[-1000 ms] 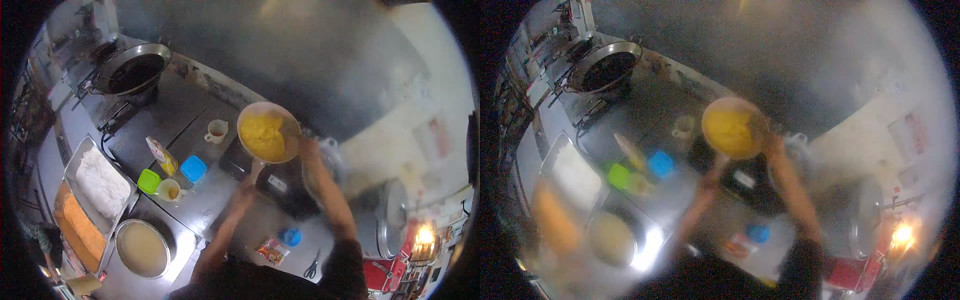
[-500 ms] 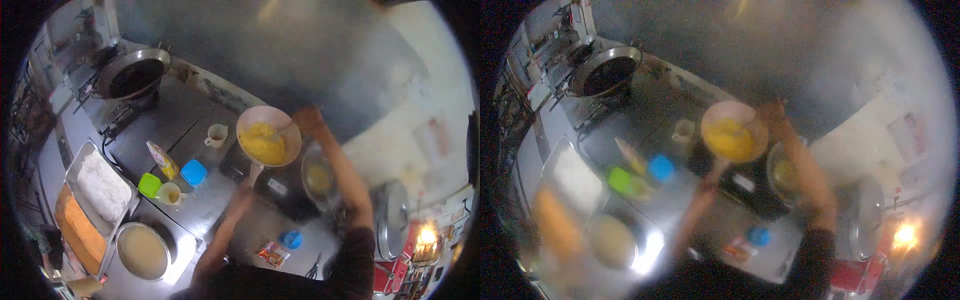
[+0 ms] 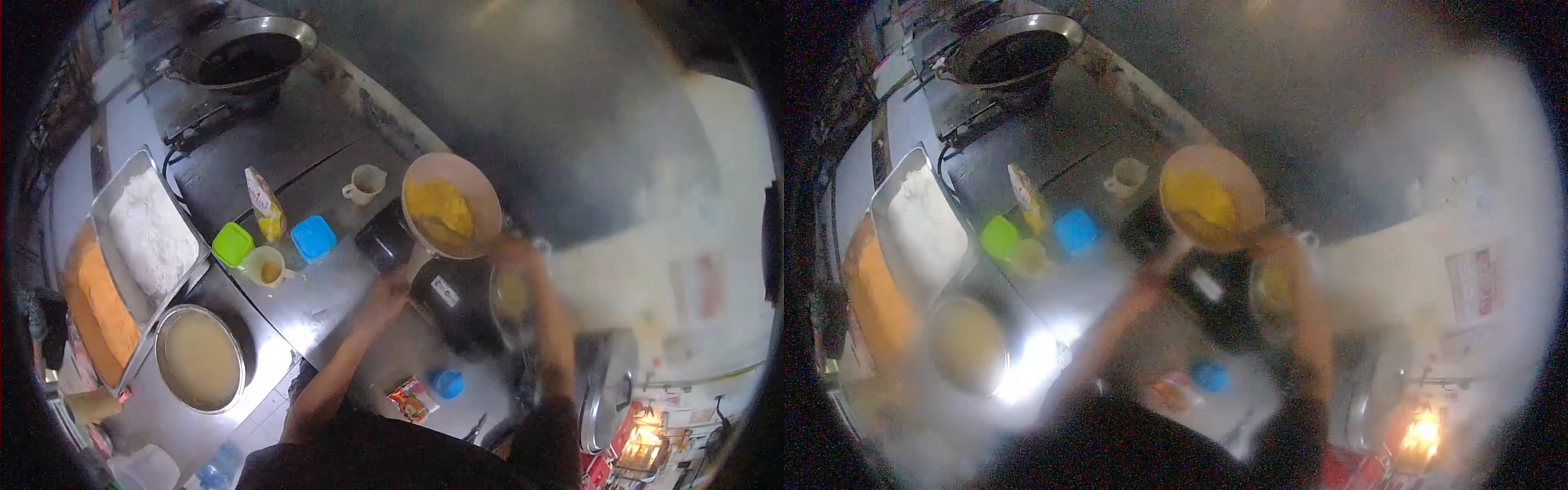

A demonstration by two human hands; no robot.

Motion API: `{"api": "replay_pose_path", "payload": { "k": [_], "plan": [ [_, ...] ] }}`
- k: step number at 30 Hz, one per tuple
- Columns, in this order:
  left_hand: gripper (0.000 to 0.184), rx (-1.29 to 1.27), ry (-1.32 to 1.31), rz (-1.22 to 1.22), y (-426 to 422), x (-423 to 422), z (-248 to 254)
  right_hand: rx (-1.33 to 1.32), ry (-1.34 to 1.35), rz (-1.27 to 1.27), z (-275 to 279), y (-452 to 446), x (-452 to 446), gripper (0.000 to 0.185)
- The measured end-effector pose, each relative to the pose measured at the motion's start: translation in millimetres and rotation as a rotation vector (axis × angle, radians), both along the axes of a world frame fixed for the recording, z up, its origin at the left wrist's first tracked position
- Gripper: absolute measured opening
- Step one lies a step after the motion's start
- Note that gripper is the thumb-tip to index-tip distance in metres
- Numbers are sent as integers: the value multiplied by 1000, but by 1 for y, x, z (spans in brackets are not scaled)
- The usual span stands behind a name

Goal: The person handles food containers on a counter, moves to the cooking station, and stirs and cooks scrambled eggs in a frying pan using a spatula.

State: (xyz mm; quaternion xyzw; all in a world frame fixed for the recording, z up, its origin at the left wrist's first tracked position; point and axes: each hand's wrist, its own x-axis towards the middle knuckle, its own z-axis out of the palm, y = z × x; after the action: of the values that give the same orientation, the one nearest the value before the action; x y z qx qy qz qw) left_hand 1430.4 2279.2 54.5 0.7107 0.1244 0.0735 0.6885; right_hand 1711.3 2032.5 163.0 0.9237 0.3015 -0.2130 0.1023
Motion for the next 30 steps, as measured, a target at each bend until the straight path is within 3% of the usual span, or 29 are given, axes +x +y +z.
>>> {"api": "replay_pose_path", "payload": {
  "k": [1,3,4,7,10,11,13,16,17,19,21,22,23,25,27,29,30],
  "plan": [
    [40,2,0,-1,-2,2,-2,79,6,-13,-17,12,-11,24],
    [42,-346,-117,-37,-7,8,-10,209,-74,-28,-52,35,-27,24],
    [42,-334,-113,-52,-10,9,-14,243,-122,-30,-59,41,-32,24],
    [42,84,-170,126,-7,11,-13,236,-188,-43,-46,33,-37,24],
    [42,-22,207,25,0,6,16,159,-192,-86,-27,13,-34,25],
    [42,-265,211,-25,4,1,23,199,-217,-98,-39,16,-30,25],
    [41,-500,211,-89,-2,2,12,266,-272,-71,-63,27,-30,25],
    [39,-437,34,23,-22,16,-67,214,-302,-19,-42,15,-39,26],
    [38,-173,-99,12,-24,16,-85,140,-274,-46,-23,1,-31,26],
    [37,92,-231,5,-18,16,-79,-28,-211,-80,19,-27,-15,27],
    [37,-344,65,-67,-10,19,-42,-131,-165,-87,42,-45,-10,27],
    [37,-351,62,-62,-12,22,-59,-135,-148,-93,44,-50,-15,27],
    [37,108,-115,-80,-15,28,-94,-108,-137,-101,35,-52,-23,27],
    [37,564,-290,-94,-18,26,-86,50,-144,-106,-1,-38,-45,28],
    [38,225,28,-68,-7,9,-4,233,-211,-94,-45,-8,-65,28],
    [40,132,-90,-83,-26,22,-96,368,-272,-100,-72,28,-59,29],
    [41,85,-154,-88,-29,24,-108,398,-286,-117,-76,39,-47,29]
  ]
}}
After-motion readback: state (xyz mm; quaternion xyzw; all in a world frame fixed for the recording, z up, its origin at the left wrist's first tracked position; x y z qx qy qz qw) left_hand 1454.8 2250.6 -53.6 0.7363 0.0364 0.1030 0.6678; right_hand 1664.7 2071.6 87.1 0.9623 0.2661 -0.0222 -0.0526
